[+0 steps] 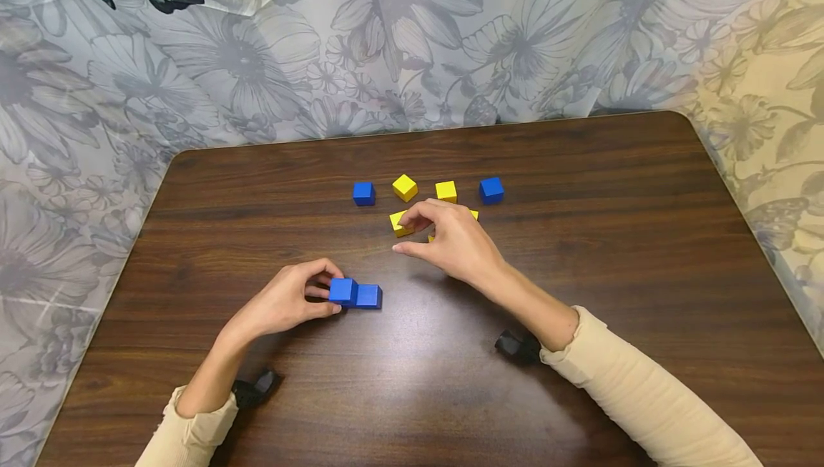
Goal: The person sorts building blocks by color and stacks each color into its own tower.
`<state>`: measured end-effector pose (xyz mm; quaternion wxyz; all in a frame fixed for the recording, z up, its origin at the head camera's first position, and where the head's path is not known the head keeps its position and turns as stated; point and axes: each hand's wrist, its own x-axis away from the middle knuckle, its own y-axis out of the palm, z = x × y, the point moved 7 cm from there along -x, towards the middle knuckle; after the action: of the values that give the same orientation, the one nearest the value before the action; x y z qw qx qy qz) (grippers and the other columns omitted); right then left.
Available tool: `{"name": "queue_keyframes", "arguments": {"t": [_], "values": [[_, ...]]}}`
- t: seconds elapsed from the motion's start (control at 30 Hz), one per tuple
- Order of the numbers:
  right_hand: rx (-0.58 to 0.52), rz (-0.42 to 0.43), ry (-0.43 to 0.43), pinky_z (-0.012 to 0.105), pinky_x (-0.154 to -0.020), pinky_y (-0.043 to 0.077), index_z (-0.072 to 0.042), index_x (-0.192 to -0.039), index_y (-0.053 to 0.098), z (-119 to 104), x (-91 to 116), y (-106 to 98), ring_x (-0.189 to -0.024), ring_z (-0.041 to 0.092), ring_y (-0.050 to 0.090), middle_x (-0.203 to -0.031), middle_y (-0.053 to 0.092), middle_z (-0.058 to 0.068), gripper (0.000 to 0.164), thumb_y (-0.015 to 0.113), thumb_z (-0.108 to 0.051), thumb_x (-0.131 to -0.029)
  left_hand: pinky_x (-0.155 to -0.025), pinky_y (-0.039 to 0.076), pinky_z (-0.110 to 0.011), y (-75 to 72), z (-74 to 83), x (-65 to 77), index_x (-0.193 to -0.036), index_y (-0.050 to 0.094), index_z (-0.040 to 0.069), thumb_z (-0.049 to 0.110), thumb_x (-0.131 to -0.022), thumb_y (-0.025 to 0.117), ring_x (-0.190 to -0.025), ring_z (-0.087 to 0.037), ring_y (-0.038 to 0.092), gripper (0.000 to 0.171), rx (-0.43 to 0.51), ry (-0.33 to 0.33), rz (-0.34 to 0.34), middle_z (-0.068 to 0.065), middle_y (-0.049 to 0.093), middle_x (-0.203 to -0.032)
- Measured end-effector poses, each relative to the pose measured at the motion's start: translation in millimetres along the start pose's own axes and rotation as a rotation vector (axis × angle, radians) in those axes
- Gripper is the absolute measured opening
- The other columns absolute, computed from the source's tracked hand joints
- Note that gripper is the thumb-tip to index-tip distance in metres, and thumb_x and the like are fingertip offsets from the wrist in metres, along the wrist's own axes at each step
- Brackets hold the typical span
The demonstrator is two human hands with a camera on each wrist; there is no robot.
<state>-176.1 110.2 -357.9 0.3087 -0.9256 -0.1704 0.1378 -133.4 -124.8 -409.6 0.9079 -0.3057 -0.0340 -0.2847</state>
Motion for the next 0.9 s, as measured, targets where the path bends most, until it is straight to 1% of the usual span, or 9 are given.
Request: {"name": "queue_keyframes", "arguments": {"t": [0.17, 0.27, 0.4, 0.5, 0.6, 0.77, 0.9], "values": [[0.014, 0.016, 0.017, 0.041, -0.077, 0.058, -0.008, -0.107, 0.072, 4, 1, -8, -0.094, 0.023, 0.066, -0.102, 0.071, 0.006, 0.034, 0.085, -0.024, -0.08, -0.083, 0.057, -0.025, -0.2, -0.5, 0.1, -0.111, 0.064, 0.009, 0.004, -0.08, 0.082, -0.099, -0.019, 0.066, 0.036, -0.016, 0.004, 0.0, -0.006, 0.066, -0.107], [0.027, 0.032, 0.013, 0.038, -0.077, 0.057, -0.009, -0.108, 0.071, 8, 0, -13, -0.094, 0.023, 0.066, -0.103, 0.071, 0.004, 0.034, 0.085, -0.024, -0.08, -0.084, 0.057, -0.027, -0.4, -0.2, 0.5, -0.111, 0.064, 0.009, 0.005, -0.08, 0.082, -0.099, -0.019, 0.066, 0.036, -0.033, 0.006, 0.002, -0.005, 0.065, -0.106], [0.05, 0.049, -0.015, 0.034, -0.077, 0.056, -0.01, -0.111, 0.07, 12, -1, -20, -0.092, 0.022, 0.066, -0.103, 0.072, 0.002, 0.037, 0.085, -0.022, -0.08, -0.084, 0.057, -0.027, -0.5, -0.6, 1.0, -0.111, 0.064, 0.009, 0.005, -0.081, 0.082, -0.099, -0.019, 0.066, 0.036, -0.032, 0.006, 0.001, -0.005, 0.066, -0.106], [0.068, 0.049, -0.035, 0.034, -0.078, 0.056, -0.011, -0.116, 0.07, 16, 0, -25, -0.09, 0.022, 0.065, -0.104, 0.073, 0.003, 0.039, 0.085, -0.02, -0.081, -0.085, 0.056, -0.027, -0.4, -1.2, 1.1, -0.111, 0.064, 0.009, 0.005, -0.081, 0.081, -0.1, -0.019, 0.067, 0.035, -0.026, 0.007, 0.002, -0.006, 0.066, -0.107], [0.085, 0.052, -0.039, 0.033, -0.078, 0.056, -0.014, -0.121, 0.07, 21, 1, -32, -0.089, 0.02, 0.065, -0.105, 0.073, 0.001, 0.043, 0.085, -0.02, -0.081, -0.086, 0.056, -0.027, 0.2, -0.9, 0.9, -0.111, 0.064, 0.009, 0.005, -0.081, 0.081, -0.101, -0.019, 0.067, 0.035, -0.026, 0.013, 0.0, -0.006, 0.066, -0.108], [0.1, 0.071, -0.053, 0.028, -0.078, 0.054, -0.015, -0.122, 0.07, 26, 2, -45, -0.09, 0.019, 0.065, -0.109, 0.071, -0.006, 0.046, 0.085, -0.018, -0.08, -0.086, 0.056, -0.027, 0.5, -0.5, 0.9, -0.112, 0.064, 0.01, 0.006, -0.081, 0.082, -0.101, -0.018, 0.067, 0.036, -0.035, 0.014, -0.004, -0.005, 0.066, -0.11], [0.093, 0.087, -0.066, 0.028, -0.077, 0.053, -0.014, -0.122, 0.069, 29, 1, -55, -0.091, 0.017, 0.064, -0.108, 0.07, -0.007, 0.047, 0.086, -0.013, -0.078, -0.086, 0.056, -0.027, -0.4, -0.4, 0.6, -0.112, 0.064, 0.01, 0.007, -0.081, 0.082, -0.101, -0.019, 0.067, 0.036, -0.036, 0.016, 0.002, -0.006, 0.066, -0.11]]}}
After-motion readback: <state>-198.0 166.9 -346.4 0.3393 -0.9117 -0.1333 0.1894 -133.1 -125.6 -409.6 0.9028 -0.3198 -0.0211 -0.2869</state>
